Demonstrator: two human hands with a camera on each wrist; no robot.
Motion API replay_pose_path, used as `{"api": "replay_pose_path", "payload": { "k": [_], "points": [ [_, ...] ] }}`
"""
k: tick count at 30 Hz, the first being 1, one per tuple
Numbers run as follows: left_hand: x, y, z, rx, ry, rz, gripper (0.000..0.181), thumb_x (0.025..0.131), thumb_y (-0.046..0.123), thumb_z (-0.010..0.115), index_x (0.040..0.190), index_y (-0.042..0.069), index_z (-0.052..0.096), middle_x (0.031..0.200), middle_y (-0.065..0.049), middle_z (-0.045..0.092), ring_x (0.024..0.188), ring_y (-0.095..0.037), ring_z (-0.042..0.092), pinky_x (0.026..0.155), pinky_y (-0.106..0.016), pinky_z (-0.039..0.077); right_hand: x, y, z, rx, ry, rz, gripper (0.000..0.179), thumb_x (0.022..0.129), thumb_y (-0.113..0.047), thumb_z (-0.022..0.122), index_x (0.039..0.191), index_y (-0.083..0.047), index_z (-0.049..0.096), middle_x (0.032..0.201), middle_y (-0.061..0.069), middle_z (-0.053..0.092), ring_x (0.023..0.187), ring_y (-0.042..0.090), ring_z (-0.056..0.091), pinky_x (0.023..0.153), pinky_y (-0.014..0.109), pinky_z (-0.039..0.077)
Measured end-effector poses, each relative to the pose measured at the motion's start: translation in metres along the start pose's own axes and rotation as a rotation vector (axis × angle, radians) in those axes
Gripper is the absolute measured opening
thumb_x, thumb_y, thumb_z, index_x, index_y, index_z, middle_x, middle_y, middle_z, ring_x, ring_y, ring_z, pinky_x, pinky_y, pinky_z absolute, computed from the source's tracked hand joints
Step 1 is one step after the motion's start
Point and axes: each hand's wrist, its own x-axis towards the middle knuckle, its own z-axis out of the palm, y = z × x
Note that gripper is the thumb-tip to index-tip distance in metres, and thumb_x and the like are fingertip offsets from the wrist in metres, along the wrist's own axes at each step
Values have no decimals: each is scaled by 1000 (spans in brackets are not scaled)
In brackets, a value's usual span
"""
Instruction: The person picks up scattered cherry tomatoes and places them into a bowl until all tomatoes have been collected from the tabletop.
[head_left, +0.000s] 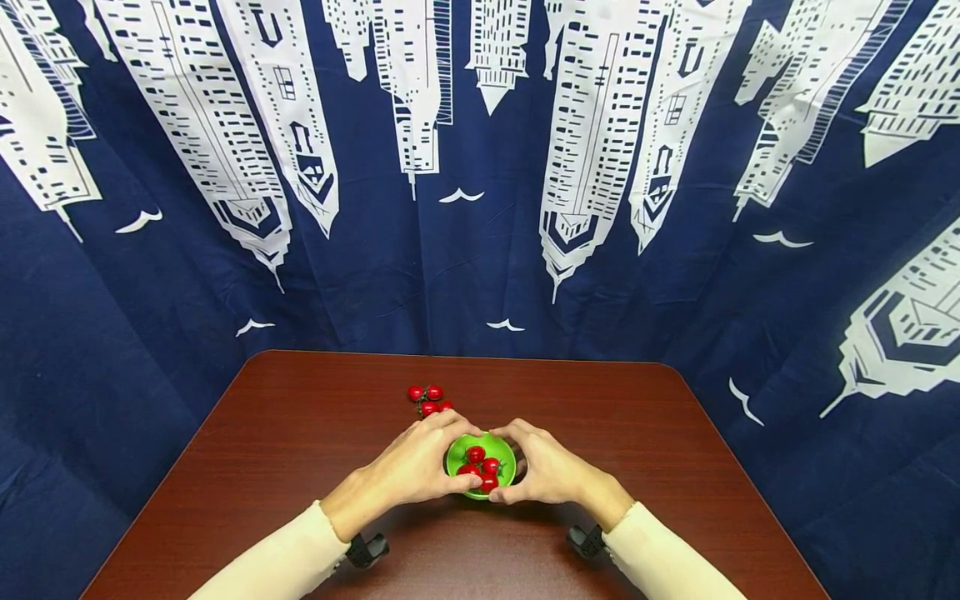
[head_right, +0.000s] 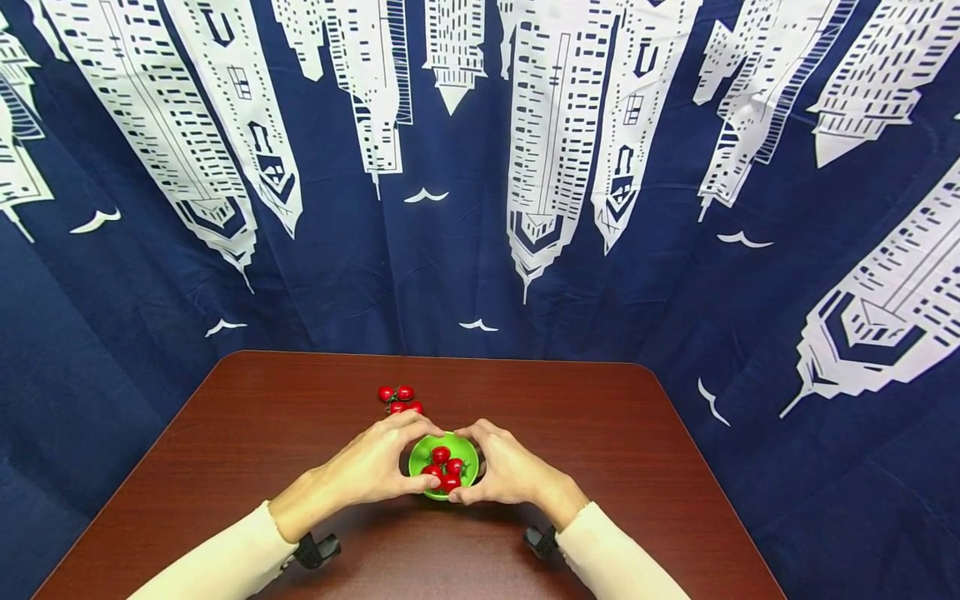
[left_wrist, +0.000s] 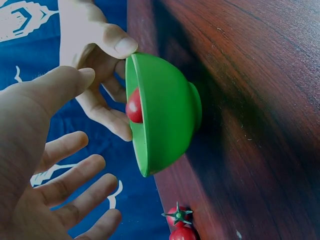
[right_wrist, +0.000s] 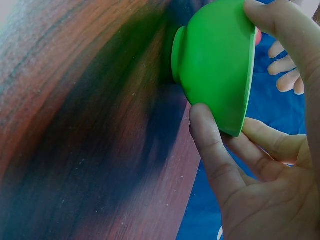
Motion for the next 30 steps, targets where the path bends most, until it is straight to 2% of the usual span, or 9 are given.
{"api": "replay_pose_path", "payload": {
  "k": [7,12,20,23,30],
  "points": [
    [0,-3,-1,-25,16,22,55,92,39,98,140,17,81,132,-5,79,113,-24,79,91,-36,66,1,0,-1,-11,7,-1,90,85,-34,106,156,-1,62,137,10,70,116,25,80,87,24,70],
    [-1,-5,-3,-18,28,18,56,92,41,99,140,18,81,133,-4,79,115,-20,78,97,-42,66,0,-1,0,4,-3,7,91,86,-34,106,157,0,61,138,12,70,116,27,80,88,26,71],
    [-2,-7,-4,-16,42,15,57,92,42,98,141,18,81,135,-3,79,119,-23,79,103,-52,65,0,-2,-1,-4,-8,5,92,86,-34,105,157,1,60,138,13,70,116,29,81,88,24,70],
    [-2,-9,-4,-6,49,0,57,92,44,98,141,20,80,136,0,78,122,-21,78,107,-55,65,0,-3,-1,-14,-7,6,92,86,-35,105,157,2,60,138,13,69,116,28,80,89,26,71],
    [-1,-14,-5,-9,59,-51,57,94,46,96,144,23,79,142,1,76,132,-27,77,114,-61,63,0,-3,-1,-21,-8,8,93,86,-37,104,158,2,60,138,13,70,116,28,80,90,28,72]
  ]
}}
